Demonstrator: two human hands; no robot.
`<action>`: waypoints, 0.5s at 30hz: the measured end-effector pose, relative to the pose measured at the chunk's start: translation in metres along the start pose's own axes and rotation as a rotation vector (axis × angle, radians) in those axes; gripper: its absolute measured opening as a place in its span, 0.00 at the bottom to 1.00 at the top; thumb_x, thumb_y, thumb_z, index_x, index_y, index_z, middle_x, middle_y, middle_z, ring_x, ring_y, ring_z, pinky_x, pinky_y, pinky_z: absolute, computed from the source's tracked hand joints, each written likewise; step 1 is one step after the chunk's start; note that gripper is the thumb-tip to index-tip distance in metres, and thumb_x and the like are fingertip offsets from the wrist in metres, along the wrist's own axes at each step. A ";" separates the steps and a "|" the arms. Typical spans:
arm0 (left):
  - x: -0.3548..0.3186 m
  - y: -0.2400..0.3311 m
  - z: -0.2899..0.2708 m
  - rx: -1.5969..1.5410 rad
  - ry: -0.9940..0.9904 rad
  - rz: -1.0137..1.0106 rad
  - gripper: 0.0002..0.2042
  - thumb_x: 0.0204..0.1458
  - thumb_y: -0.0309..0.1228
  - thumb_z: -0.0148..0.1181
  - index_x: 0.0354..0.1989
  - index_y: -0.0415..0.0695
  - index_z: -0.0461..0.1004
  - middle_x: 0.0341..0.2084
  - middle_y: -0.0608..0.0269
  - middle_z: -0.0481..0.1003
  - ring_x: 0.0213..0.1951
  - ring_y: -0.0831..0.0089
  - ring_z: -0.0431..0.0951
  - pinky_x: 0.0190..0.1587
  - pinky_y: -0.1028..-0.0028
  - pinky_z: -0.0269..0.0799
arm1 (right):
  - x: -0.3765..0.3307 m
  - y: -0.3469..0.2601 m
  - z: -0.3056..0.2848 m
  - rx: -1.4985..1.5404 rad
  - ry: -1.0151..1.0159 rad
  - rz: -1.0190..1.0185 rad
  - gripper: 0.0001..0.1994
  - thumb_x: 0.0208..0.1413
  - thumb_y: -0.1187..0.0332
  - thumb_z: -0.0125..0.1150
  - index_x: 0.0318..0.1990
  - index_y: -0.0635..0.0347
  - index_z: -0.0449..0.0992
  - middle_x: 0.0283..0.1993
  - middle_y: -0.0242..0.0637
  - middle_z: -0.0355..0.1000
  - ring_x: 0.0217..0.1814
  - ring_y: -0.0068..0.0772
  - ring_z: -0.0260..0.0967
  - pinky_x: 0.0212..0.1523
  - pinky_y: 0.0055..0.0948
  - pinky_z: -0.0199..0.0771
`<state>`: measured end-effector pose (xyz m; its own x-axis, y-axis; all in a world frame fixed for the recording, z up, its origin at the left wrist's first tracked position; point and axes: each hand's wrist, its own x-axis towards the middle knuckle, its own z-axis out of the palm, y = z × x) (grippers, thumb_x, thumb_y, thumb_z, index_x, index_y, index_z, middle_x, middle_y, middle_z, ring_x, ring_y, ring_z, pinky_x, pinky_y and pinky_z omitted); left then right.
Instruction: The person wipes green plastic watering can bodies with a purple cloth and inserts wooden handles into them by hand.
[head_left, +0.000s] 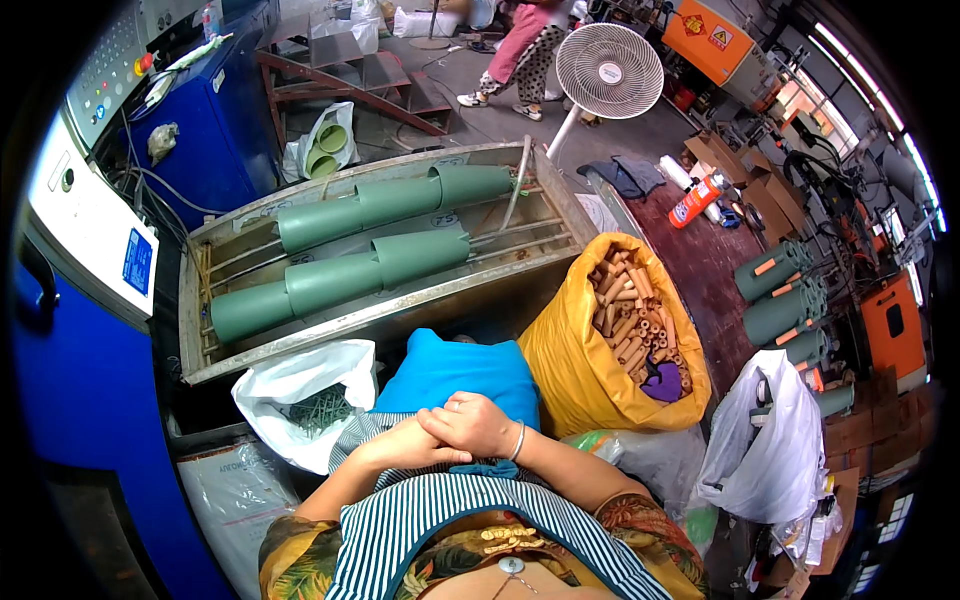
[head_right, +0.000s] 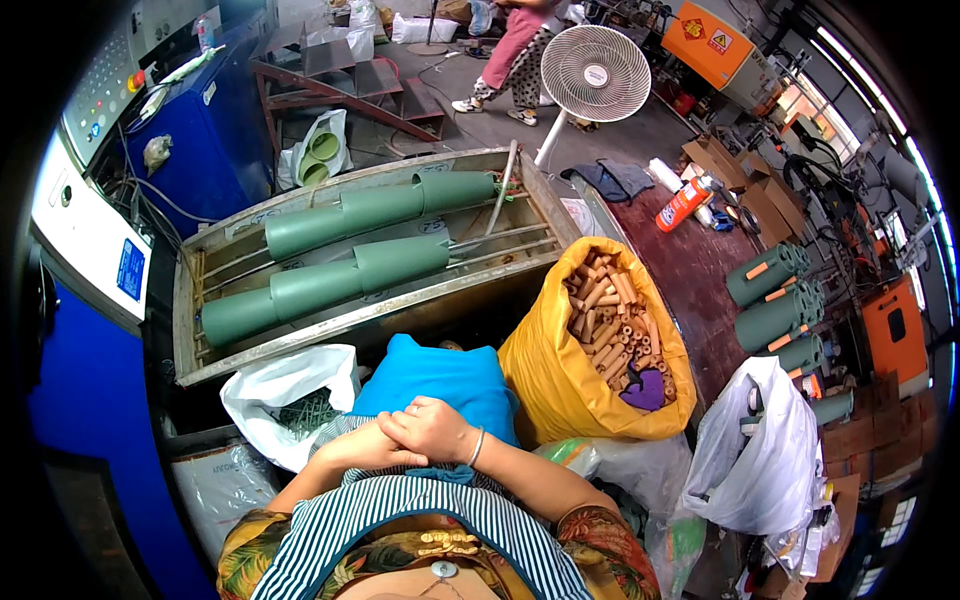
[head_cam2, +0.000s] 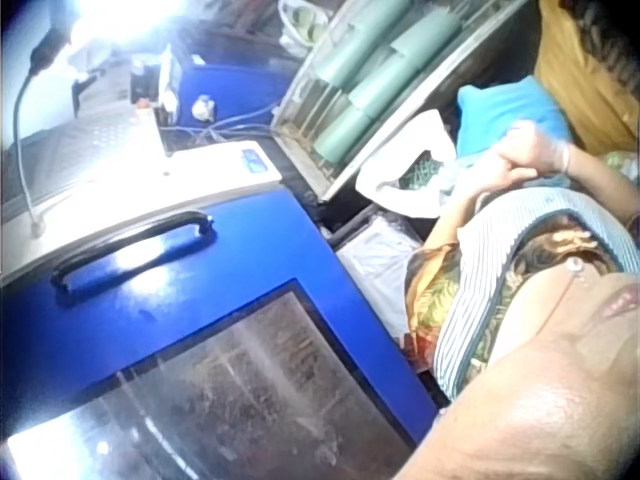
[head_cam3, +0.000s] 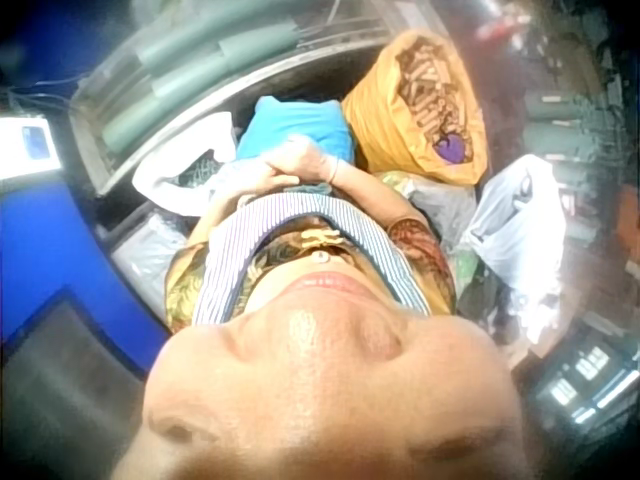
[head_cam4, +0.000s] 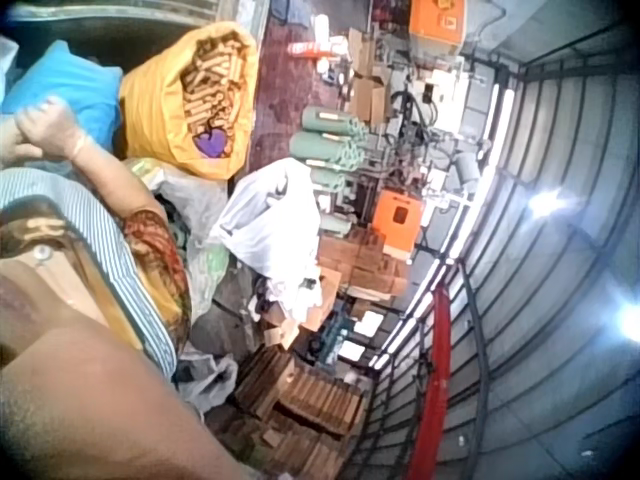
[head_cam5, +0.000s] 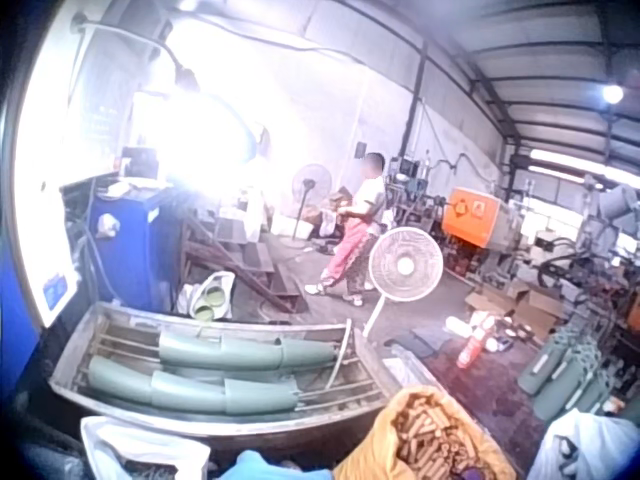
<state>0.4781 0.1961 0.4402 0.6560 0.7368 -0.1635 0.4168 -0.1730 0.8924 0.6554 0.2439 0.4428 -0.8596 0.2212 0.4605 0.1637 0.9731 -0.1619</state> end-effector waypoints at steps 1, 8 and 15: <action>-0.002 0.000 0.000 0.030 0.001 -0.007 0.24 0.54 0.50 0.63 0.42 0.37 0.78 0.38 0.47 0.79 0.43 0.53 0.79 0.46 0.63 0.74 | 0.000 -0.001 0.003 -0.001 0.004 0.001 0.16 0.46 0.66 0.56 0.43 0.62 0.74 0.25 0.28 0.66 0.25 0.26 0.68 0.33 0.27 0.70; -0.003 0.000 0.003 -0.126 -0.117 0.042 0.20 0.57 0.47 0.61 0.39 0.37 0.79 0.36 0.49 0.80 0.40 0.55 0.79 0.45 0.63 0.75 | 0.002 -0.007 0.011 -0.024 -0.020 -0.028 0.08 0.44 0.66 0.58 0.32 0.58 0.74 0.22 0.27 0.66 0.23 0.26 0.67 0.30 0.27 0.69; 0.000 0.003 -0.003 0.007 -0.050 0.002 0.22 0.53 0.50 0.65 0.35 0.38 0.79 0.32 0.52 0.80 0.38 0.57 0.80 0.42 0.64 0.75 | 0.002 -0.001 0.010 -0.005 0.004 -0.032 0.16 0.45 0.67 0.57 0.42 0.65 0.75 0.26 0.30 0.70 0.27 0.27 0.70 0.35 0.27 0.72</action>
<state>0.4774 0.1980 0.4438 0.6874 0.7029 -0.1830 0.4199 -0.1790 0.8897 0.6485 0.2429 0.4349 -0.8626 0.1903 0.4688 0.1387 0.9800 -0.1428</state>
